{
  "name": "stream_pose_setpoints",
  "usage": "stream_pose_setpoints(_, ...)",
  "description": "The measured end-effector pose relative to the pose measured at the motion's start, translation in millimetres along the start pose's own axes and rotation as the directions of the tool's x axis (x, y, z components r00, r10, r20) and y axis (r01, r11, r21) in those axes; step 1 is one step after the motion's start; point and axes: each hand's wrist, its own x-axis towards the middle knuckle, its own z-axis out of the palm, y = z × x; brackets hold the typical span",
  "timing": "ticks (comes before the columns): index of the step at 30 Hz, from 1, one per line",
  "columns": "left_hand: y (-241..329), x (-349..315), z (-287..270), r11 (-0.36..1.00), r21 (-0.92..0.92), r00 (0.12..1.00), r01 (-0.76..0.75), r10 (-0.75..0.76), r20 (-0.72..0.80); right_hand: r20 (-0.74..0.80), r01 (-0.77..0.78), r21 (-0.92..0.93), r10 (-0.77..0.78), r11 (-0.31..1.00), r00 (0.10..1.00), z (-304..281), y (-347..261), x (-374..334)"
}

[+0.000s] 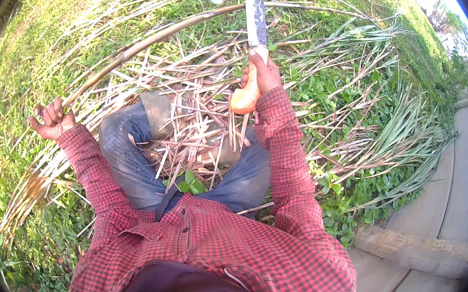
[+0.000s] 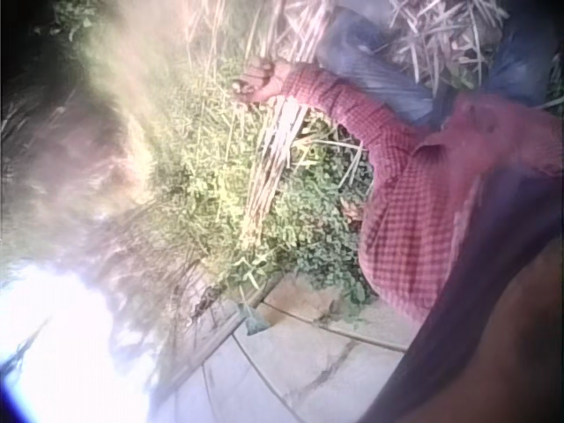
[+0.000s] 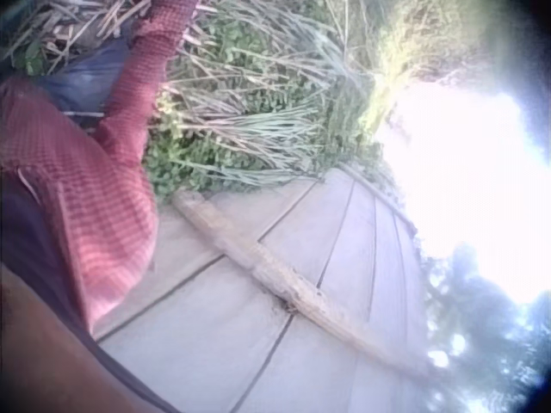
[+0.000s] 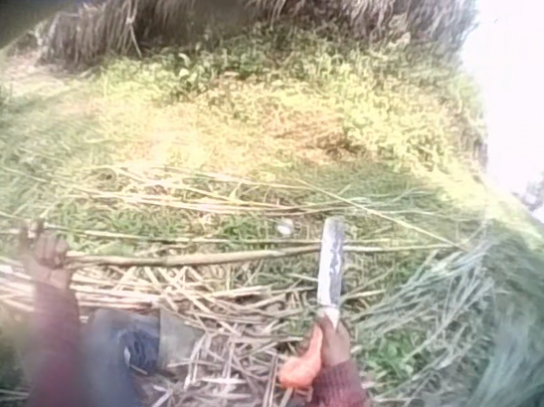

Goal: The person sits on the ground and uses a machete to chop long, thin sticks into smaller pieces. They hold the sticks with one hand and strike them with the tool in the other, accumulating a pile of cut debris.

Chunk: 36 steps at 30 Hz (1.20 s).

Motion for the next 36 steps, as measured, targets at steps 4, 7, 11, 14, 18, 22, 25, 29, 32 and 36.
stream_pose_setpoints(4,3.1,8.5,1.5,0.966,-0.228,0.966,0.119,-0.060,0.251,-0.012,-0.090,0.069,0.091,0.994,0.996,-8.9,-1.5,-36.1)
stream_pose_setpoints(7,-4.1,8.0,4.3,0.982,-0.160,0.983,0.095,-0.067,0.170,-0.020,-0.025,0.124,0.028,0.992,0.999,-23.8,-12.2,-34.6)
stream_pose_setpoints(11,-10.2,5.3,16.5,0.998,0.013,0.997,-0.055,0.056,-0.056,0.026,0.091,0.031,-0.091,0.995,0.995,-29.2,-12.7,-14.8)
stream_pose_setpoints(14,-6.4,1.3,25.8,0.999,-0.045,1.000,-0.004,0.005,0.027,0.037,0.038,0.083,-0.041,0.996,0.998,-13.5,1.7,-4.2)
stream_pose_setpoints(18,-7.4,-5.3,25.2,0.999,0.040,1.000,-0.007,0.006,0.023,0.074,0.002,0.048,-0.006,0.999,0.997,29.3,37.6,-16.7)
stream_pose_setpoints(22,-14.2,-9.0,13.2,0.991,0.125,0.984,-0.044,0.065,-0.168,0.407,-0.079,0.030,0.061,0.996,0.912,81.0,84.9,-56.5)
stream_pose_setpoints(25,-11.3,-10.5,6.8,0.985,0.165,0.969,-0.045,0.083,-0.233,0.454,-0.016,-0.033,0.029,0.999,0.890,97.2,99.6,-68.4)
stream_pose_setpoints(29,-5.6,-10.8,7.1,0.984,0.178,0.965,-0.030,0.075,-0.250,0.240,-0.027,0.045,0.016,0.999,0.971,65.6,79.0,-32.0)
stream_pose_setpoints(32,-8.7,-11.7,10.4,0.979,0.199,0.962,-0.035,0.087,-0.258,-0.001,0.058,0.110,-0.058,0.992,0.998,33.9,60.7,10.6)
stream_pose_setpoints(36,-18.8,-13.9,12.3,0.951,0.304,0.969,-0.062,0.130,-0.210,-0.004,0.034,0.073,-0.034,0.997,0.999,34.2,78.1,13.0)
